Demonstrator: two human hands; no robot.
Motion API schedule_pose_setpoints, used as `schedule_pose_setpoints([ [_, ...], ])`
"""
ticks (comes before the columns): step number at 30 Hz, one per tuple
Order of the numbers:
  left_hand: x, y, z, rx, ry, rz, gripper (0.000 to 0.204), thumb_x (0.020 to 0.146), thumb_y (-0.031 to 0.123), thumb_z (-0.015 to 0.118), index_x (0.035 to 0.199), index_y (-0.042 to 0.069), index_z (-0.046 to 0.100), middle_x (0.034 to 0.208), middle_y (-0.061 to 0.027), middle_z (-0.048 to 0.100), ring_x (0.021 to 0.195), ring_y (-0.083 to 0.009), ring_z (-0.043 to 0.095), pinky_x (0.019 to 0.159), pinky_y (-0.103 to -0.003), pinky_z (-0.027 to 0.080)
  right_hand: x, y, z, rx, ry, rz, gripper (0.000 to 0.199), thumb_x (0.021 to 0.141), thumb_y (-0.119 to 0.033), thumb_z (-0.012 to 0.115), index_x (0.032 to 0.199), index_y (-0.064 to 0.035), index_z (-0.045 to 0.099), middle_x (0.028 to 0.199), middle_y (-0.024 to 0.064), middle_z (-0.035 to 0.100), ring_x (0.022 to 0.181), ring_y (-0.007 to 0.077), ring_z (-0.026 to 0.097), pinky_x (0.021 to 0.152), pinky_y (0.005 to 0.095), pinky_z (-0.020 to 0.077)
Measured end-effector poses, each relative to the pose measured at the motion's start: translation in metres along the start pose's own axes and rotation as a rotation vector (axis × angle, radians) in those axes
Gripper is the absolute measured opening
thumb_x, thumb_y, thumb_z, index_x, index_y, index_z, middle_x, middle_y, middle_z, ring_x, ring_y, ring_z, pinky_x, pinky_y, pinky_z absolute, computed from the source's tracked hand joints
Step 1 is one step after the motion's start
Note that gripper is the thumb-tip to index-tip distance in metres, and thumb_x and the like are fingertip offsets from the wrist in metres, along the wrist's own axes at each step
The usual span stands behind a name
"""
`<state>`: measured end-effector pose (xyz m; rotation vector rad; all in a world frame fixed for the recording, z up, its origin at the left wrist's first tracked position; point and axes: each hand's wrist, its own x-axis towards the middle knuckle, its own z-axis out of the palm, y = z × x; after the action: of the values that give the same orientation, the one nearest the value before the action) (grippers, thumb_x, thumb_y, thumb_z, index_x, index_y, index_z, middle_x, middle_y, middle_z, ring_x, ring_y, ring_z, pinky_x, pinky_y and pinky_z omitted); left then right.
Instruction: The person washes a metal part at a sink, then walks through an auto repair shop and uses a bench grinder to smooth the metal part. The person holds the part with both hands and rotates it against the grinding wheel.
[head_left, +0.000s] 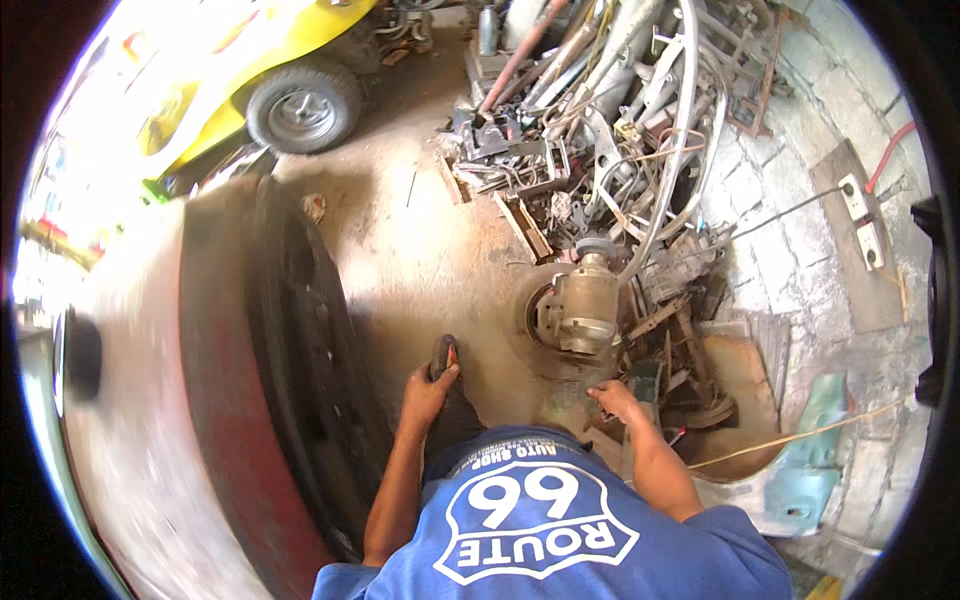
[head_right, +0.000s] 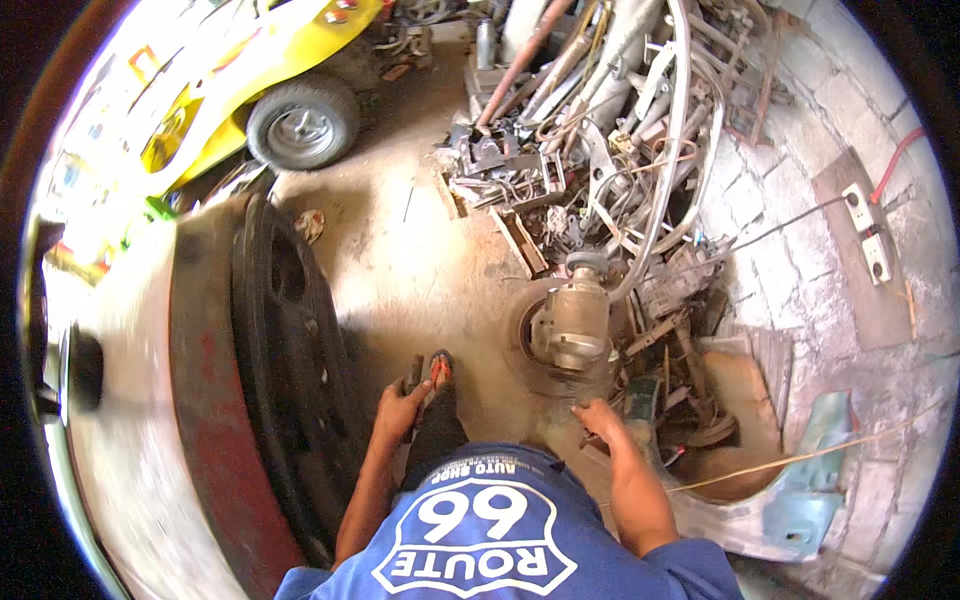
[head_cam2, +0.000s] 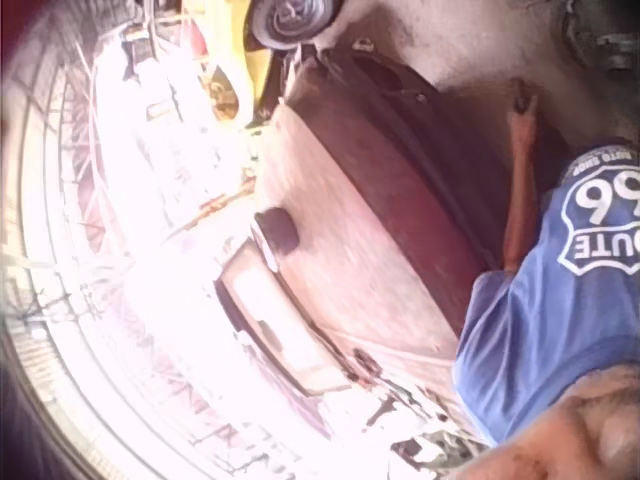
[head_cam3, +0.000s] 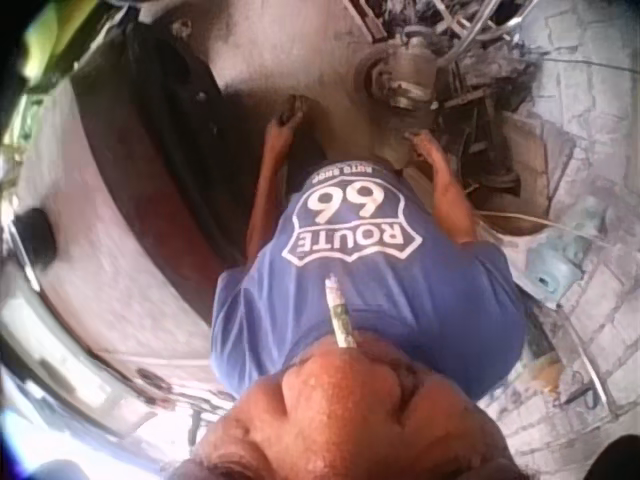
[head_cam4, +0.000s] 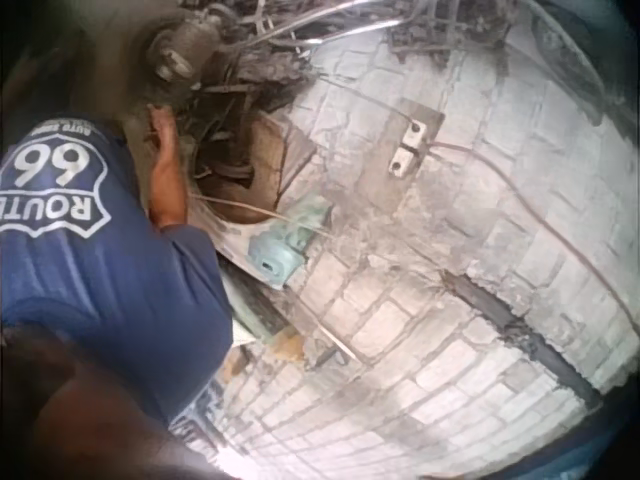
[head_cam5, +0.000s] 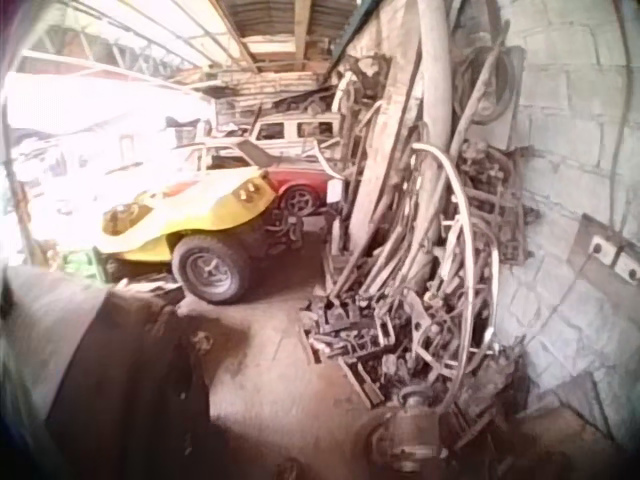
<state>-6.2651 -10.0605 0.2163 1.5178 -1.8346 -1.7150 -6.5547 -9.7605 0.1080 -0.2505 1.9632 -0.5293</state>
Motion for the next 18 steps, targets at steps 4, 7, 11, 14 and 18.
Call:
schedule_pose_setpoints([
  [4,0.122,0.060,-0.047,0.224,-0.147,-0.022,0.039,0.091,0.036,0.072,0.096,-0.002,0.065,0.064,-0.0049,0.057,0.054,-0.0134,0.056,0.049,-0.034,0.044,0.045,0.000,0.044,-0.217,-0.194,0.133,0.036,0.099,-0.034,0.062,0.109,-0.0013,0.072,0.079,0.0161,0.068,0.061,0.0239,0.061,0.059,0.0414,0.0505],
  [7,0.207,0.119,-0.063,0.211,-0.270,-0.109,0.038,0.091,0.036,0.073,0.090,-0.001,0.063,0.062,-0.0050,0.057,0.051,-0.0137,0.055,0.048,-0.034,0.045,0.053,-0.013,0.069,-0.114,-0.230,0.119,0.032,0.098,-0.027,0.065,0.117,-0.0013,0.071,0.086,0.0161,0.070,0.065,0.0258,0.066,0.058,0.0427,0.0541],
  [11,0.314,0.172,-0.057,0.347,-0.366,-0.124,0.038,0.091,0.035,0.074,0.086,0.001,0.058,0.061,-0.0038,0.055,0.047,-0.0140,0.053,0.043,-0.034,0.043,0.076,-0.065,0.100,0.484,-0.044,0.553,0.036,0.095,-0.021,0.069,0.124,0.0008,0.068,0.084,0.0146,0.068,0.066,0.0286,0.068,0.057,0.0445,0.0557],
  [14,0.386,0.203,-0.039,0.430,-0.480,-0.075,0.038,0.090,0.035,0.076,0.085,0.002,0.058,0.061,-0.0032,0.055,0.046,-0.0148,0.053,0.042,-0.034,0.044,0.119,-0.118,0.111,0.621,-0.010,0.526,0.034,0.095,-0.024,0.068,0.115,0.0034,0.069,0.085,0.0166,0.068,0.065,0.0285,0.068,0.057,0.0447,0.0559],
  [18,0.464,0.249,-0.001,0.757,-0.618,0.045,0.041,0.089,0.039,0.077,0.087,0.000,0.063,0.064,-0.0073,0.060,0.051,-0.0173,0.058,0.046,-0.034,0.047,0.170,-0.188,0.101,0.702,0.078,0.479,0.036,0.097,-0.033,0.064,0.094,0.0031,0.070,0.078,0.0151,0.070,0.062,0.0244,0.066,0.061,0.0412,0.0540],
])
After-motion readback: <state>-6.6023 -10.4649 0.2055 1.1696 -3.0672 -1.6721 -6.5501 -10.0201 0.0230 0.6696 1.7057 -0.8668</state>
